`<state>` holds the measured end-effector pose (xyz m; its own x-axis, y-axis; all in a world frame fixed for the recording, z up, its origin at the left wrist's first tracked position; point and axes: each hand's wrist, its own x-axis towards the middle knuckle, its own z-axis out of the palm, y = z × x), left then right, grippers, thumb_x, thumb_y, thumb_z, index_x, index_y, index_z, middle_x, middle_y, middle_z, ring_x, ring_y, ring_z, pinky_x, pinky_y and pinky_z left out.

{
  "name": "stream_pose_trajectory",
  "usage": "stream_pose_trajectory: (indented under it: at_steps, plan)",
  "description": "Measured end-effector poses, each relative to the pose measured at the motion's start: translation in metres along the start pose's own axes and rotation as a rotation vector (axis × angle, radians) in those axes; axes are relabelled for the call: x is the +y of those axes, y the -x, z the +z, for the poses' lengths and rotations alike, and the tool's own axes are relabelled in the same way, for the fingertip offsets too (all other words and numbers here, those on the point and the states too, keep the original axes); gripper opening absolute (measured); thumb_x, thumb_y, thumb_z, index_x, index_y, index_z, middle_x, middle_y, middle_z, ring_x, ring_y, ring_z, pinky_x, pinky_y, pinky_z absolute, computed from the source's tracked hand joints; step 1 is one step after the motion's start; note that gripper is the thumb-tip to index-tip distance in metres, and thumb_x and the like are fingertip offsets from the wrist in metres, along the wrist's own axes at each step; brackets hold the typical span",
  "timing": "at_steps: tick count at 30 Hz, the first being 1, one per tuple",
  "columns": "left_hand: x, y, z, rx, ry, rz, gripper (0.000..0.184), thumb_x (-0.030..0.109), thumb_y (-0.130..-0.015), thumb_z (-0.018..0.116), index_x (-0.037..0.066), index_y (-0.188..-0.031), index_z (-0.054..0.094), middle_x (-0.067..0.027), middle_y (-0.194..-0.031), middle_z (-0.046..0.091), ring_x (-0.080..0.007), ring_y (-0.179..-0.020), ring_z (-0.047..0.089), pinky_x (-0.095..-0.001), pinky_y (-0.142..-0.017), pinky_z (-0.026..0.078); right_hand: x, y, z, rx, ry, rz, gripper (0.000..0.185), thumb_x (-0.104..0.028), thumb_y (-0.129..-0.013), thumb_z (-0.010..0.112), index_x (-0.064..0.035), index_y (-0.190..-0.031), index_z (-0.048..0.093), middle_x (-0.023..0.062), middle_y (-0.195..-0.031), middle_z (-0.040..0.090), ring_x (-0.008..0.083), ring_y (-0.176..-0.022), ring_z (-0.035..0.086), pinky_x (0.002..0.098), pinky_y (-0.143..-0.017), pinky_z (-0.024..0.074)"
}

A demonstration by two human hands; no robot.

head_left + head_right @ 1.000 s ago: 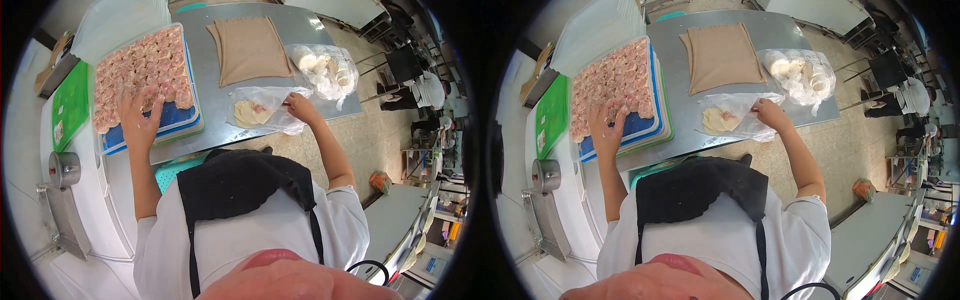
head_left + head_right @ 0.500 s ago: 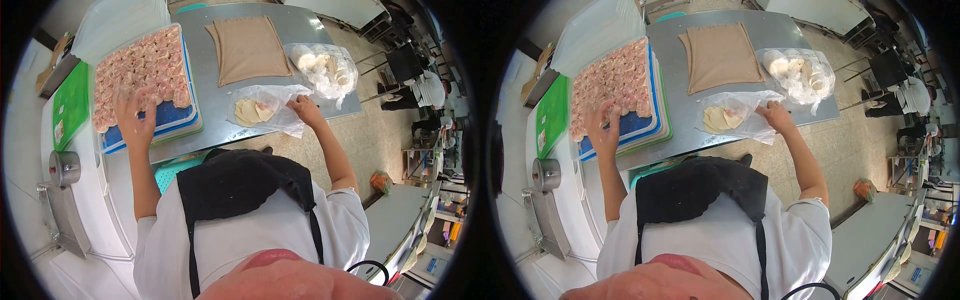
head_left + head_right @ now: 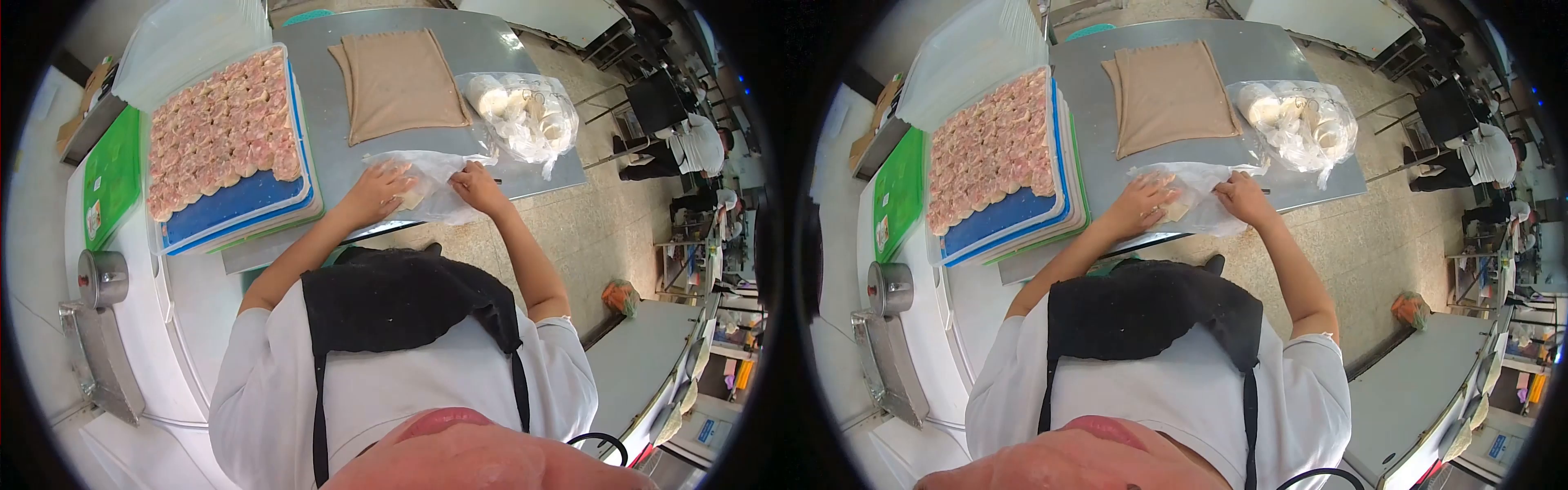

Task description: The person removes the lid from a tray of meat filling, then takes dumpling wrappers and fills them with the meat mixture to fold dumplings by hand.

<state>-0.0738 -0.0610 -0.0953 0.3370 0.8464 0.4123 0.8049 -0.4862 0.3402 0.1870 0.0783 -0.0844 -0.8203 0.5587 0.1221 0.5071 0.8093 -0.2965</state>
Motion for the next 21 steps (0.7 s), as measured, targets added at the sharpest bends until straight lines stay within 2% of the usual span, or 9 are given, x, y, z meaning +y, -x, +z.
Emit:
stream_pose_trajectory:
  at_steps: [3,5,10,12,13,15,16,18,21]
  plan:
    - [-0.003,0.005,0.014,-0.035,0.025,-0.097,0.048,0.023,-0.084,0.065,0.012,-0.130,0.056,-0.0140,-0.135,0.052,-0.0379,-0.125,0.047,-0.0472,-0.105,0.036,0.009,0.004,0.009,0.063,-0.004,-0.031,0.015,-0.023,-0.085,0.065,-0.0130,-0.093,0.073,0.0120,-0.085,0.059,0.0316,-0.088,0.059,0.0414,-0.077,0.0497]
    - [-0.008,0.006,0.017,0.002,0.008,-0.068,0.051,0.025,-0.082,0.066,0.010,-0.129,0.056,-0.0130,-0.132,0.055,-0.0359,-0.122,0.049,-0.0467,-0.103,0.038,0.013,0.010,0.013,0.024,-0.039,0.027,0.015,-0.025,-0.088,0.064,-0.0133,-0.093,0.073,0.0122,-0.083,0.059,0.0316,-0.087,0.060,0.0425,-0.075,0.0500]
    - [-0.003,0.003,0.015,-0.016,-0.028,-0.130,0.052,0.026,-0.079,0.069,0.009,-0.126,0.057,-0.0121,-0.126,0.058,-0.0336,-0.117,0.052,-0.0448,-0.098,0.041,0.015,0.019,-0.018,-0.043,-0.008,0.105,0.024,-0.030,-0.092,0.059,-0.0189,-0.110,0.071,0.0124,-0.081,0.059,0.0324,-0.084,0.061,0.0433,-0.074,0.0501]
    - [0.000,0.003,0.014,-0.020,-0.032,-0.153,0.054,0.028,-0.078,0.070,0.008,-0.126,0.056,-0.0116,-0.124,0.058,-0.0328,-0.114,0.052,-0.0443,-0.096,0.042,0.019,0.023,-0.038,-0.168,0.003,0.242,0.031,-0.033,-0.093,0.057,-0.0200,-0.120,0.067,0.0142,-0.086,0.064,0.0342,-0.088,0.063,0.0443,-0.076,0.0501]
    - [0.001,0.004,0.015,-0.010,-0.036,-0.153,0.054,0.028,-0.078,0.070,0.008,-0.126,0.056,-0.0116,-0.124,0.058,-0.0328,-0.114,0.052,-0.0443,-0.096,0.042,0.021,0.025,-0.048,-0.164,0.010,0.236,0.031,-0.033,-0.093,0.057,-0.0200,-0.120,0.067,0.0142,-0.086,0.064,0.0342,-0.088,0.063,0.0443,-0.076,0.0501]
    - [0.005,0.006,0.016,-0.030,-0.052,-0.228,0.056,0.027,-0.077,0.070,0.009,-0.128,0.055,-0.0113,-0.124,0.058,-0.0323,-0.113,0.052,-0.0442,-0.094,0.042,0.023,0.027,-0.067,-0.177,-0.001,0.265,0.033,-0.033,-0.093,0.056,-0.0139,-0.116,0.068,0.0176,-0.093,0.068,0.0365,-0.092,0.064,0.0449,-0.079,0.0499]
    - [0.009,0.005,0.012,-0.096,-0.042,-0.297,0.064,0.028,-0.076,0.072,0.008,-0.132,0.052,-0.0116,-0.124,0.057,-0.0327,-0.112,0.051,-0.0451,-0.093,0.042,0.020,0.027,-0.080,-0.173,0.007,0.256,0.033,-0.033,-0.093,0.056,-0.0139,-0.116,0.068,0.0176,-0.093,0.068,0.0365,-0.092,0.064,0.0449,-0.079,0.0499]
    - [0.015,0.002,0.003,-0.072,-0.009,-0.346,0.068,0.029,-0.074,0.073,0.007,-0.134,0.050,-0.0122,-0.124,0.056,-0.0333,-0.112,0.051,-0.0456,-0.093,0.042,0.012,0.027,-0.105,-0.184,-0.088,0.370,0.036,-0.034,-0.093,0.055,-0.0069,-0.110,0.070,0.0212,-0.097,0.068,0.0383,-0.094,0.064,0.0445,-0.081,0.0496]
    - [0.013,0.000,0.001,-0.026,0.062,-0.395,0.076,0.031,-0.072,0.076,0.009,-0.138,0.047,-0.0152,-0.127,0.054,-0.0352,-0.114,0.051,-0.0473,-0.094,0.041,0.008,0.027,-0.126,-0.101,-0.176,0.411,0.034,-0.032,-0.093,0.057,-0.0034,-0.106,0.071,0.0208,-0.094,0.069,0.0355,-0.089,0.066,0.0412,-0.079,0.0499]
